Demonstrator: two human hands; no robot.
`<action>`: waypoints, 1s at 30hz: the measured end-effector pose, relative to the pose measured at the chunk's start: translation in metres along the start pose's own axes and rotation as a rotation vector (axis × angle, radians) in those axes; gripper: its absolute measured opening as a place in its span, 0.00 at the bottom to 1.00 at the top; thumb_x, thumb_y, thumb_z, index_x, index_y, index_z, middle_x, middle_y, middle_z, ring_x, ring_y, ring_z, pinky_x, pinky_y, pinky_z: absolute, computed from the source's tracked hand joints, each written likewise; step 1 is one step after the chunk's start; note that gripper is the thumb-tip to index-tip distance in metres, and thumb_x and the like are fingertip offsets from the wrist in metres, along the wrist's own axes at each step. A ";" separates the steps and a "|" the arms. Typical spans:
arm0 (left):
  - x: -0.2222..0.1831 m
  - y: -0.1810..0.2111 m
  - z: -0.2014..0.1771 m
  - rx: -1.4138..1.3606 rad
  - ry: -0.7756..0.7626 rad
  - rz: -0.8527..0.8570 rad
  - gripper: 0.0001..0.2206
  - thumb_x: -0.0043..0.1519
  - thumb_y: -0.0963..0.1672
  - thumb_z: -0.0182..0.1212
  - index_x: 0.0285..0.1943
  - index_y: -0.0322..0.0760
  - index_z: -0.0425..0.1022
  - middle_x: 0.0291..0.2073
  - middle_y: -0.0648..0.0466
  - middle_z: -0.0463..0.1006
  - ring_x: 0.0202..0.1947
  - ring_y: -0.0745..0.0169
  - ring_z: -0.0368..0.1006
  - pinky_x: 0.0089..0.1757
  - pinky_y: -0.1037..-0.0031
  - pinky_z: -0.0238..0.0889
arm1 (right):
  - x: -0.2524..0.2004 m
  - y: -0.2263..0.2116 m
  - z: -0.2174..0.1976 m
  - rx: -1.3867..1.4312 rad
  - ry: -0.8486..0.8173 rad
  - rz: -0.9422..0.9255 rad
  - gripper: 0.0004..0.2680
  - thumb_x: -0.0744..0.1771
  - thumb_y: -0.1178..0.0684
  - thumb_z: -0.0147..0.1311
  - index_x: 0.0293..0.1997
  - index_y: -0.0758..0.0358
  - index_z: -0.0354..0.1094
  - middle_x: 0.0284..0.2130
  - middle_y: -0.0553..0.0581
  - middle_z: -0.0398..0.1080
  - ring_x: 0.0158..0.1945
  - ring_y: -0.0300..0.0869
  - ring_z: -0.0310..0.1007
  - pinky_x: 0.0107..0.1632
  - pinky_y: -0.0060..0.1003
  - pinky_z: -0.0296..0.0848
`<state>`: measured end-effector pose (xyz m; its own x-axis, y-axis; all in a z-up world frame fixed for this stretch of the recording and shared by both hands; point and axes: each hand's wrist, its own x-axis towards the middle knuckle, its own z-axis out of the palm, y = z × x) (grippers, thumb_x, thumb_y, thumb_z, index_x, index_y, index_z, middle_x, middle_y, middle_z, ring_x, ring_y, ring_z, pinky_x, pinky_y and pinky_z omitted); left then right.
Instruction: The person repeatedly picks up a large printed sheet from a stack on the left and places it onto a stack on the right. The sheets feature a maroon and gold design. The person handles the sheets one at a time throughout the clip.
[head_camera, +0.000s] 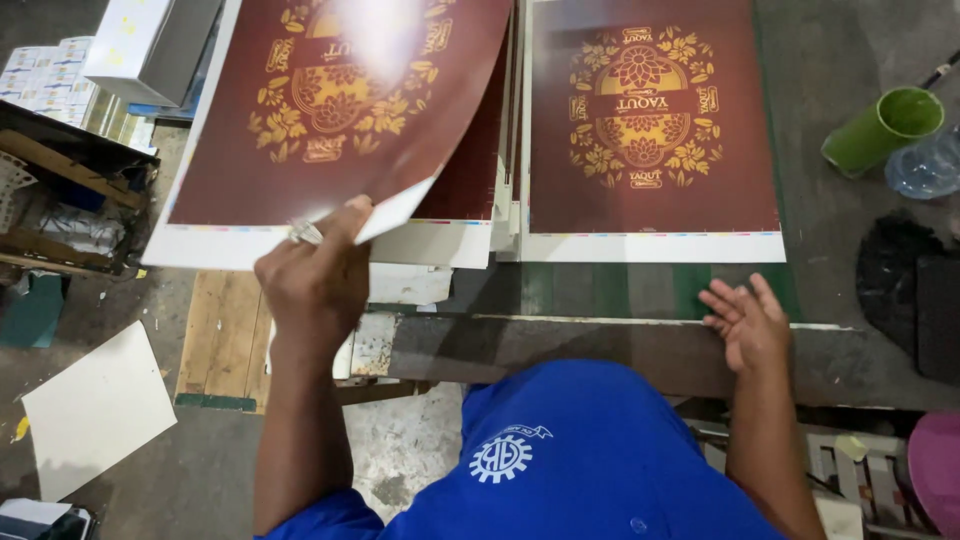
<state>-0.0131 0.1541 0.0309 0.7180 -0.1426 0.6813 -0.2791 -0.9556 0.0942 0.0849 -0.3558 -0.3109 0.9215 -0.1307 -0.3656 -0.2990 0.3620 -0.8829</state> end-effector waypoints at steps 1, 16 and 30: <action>0.001 0.007 0.002 0.000 0.001 -0.001 0.13 0.62 0.36 0.67 0.56 0.35 0.81 0.42 0.45 0.85 0.32 0.54 0.80 0.38 0.65 0.72 | -0.008 -0.002 0.007 -0.001 -0.001 -0.001 0.24 0.73 0.53 0.45 0.78 0.62 0.37 0.54 0.69 0.73 0.50 0.50 0.79 0.40 0.39 0.78; 0.011 0.157 0.078 -0.206 -0.258 0.300 0.21 0.59 0.45 0.65 0.55 0.20 0.75 0.56 0.34 0.76 0.62 0.39 0.72 0.56 0.57 0.69 | -0.115 -0.057 0.140 -0.074 -0.823 -0.300 0.15 0.73 0.56 0.46 0.69 0.71 0.58 0.56 0.62 0.66 0.58 0.44 0.70 0.56 0.43 0.76; -0.014 0.057 0.035 -0.091 -0.298 0.152 0.22 0.67 0.51 0.67 0.61 0.30 0.76 0.64 0.43 0.75 0.68 0.48 0.67 0.66 0.56 0.59 | -0.086 -0.053 0.052 0.266 -0.213 -0.179 0.06 0.72 0.59 0.50 0.56 0.61 0.64 0.37 0.54 0.73 0.35 0.40 0.73 0.33 0.38 0.73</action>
<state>-0.0168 0.0925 0.0019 0.8147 -0.3631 0.4521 -0.4431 -0.8928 0.0815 0.0346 -0.3161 -0.2177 0.9925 -0.0290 -0.1191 -0.0801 0.5815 -0.8096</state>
